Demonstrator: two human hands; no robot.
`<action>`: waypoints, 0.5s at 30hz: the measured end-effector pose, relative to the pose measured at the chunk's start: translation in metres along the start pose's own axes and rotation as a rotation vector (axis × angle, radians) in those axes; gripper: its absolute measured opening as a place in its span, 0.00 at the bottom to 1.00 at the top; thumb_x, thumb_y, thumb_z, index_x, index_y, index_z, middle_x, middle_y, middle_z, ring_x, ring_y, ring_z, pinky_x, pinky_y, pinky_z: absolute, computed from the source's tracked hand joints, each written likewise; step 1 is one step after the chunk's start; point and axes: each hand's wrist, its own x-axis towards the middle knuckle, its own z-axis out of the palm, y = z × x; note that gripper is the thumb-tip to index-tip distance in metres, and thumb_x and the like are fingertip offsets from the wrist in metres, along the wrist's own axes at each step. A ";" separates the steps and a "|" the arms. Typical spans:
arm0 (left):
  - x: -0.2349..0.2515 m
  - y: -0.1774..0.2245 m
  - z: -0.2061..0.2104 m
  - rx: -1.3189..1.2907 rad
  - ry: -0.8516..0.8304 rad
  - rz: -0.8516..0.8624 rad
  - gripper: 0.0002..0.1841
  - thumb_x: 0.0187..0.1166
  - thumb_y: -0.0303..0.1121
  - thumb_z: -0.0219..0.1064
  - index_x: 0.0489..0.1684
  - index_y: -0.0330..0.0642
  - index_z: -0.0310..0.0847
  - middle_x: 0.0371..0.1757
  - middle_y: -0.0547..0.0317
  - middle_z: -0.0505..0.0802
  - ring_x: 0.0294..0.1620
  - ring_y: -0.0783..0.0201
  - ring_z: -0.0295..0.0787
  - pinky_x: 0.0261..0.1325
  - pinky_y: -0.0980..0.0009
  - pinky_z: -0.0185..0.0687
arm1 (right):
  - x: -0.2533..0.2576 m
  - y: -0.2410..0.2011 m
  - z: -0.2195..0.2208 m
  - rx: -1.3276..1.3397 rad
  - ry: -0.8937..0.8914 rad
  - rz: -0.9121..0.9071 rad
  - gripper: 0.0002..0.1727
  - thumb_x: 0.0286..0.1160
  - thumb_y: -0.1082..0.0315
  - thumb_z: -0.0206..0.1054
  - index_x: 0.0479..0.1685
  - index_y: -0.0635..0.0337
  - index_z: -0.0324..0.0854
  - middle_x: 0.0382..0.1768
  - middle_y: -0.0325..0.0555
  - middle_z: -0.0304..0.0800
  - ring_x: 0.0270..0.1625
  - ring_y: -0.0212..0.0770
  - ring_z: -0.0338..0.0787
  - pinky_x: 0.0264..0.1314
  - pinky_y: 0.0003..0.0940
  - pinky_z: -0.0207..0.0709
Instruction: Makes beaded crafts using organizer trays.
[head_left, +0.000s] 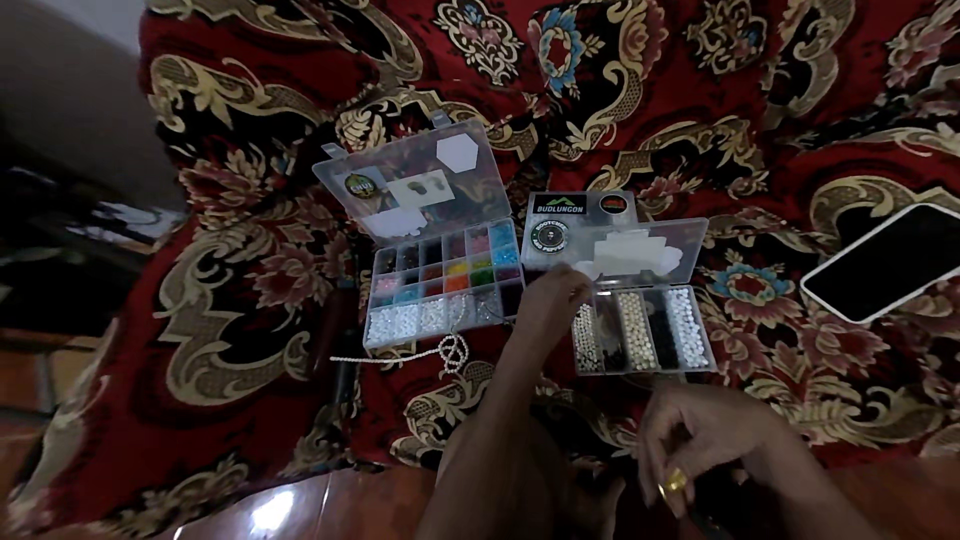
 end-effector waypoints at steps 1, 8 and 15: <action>0.000 -0.001 -0.001 -0.009 -0.139 0.059 0.12 0.83 0.33 0.66 0.52 0.35 0.91 0.53 0.44 0.94 0.54 0.49 0.92 0.65 0.50 0.83 | -0.001 -0.003 0.002 0.039 -0.059 -0.055 0.21 0.78 0.49 0.68 0.38 0.60 0.93 0.37 0.37 0.98 0.32 0.27 0.93 0.37 0.24 0.88; -0.005 0.007 -0.004 -0.076 -0.638 0.187 0.13 0.88 0.29 0.59 0.51 0.30 0.89 0.40 0.45 0.95 0.40 0.53 0.94 0.55 0.53 0.87 | -0.018 -0.009 0.001 0.261 0.012 -0.547 0.20 0.87 0.51 0.60 0.42 0.55 0.92 0.41 0.40 0.97 0.43 0.32 0.96 0.49 0.27 0.90; -0.002 0.001 -0.001 0.100 -0.392 0.022 0.09 0.80 0.26 0.68 0.48 0.32 0.91 0.54 0.39 0.92 0.59 0.42 0.89 0.67 0.42 0.79 | -0.007 0.004 -0.010 0.078 0.472 -0.265 0.12 0.79 0.49 0.69 0.40 0.43 0.93 0.38 0.26 0.95 0.31 0.18 0.87 0.31 0.15 0.80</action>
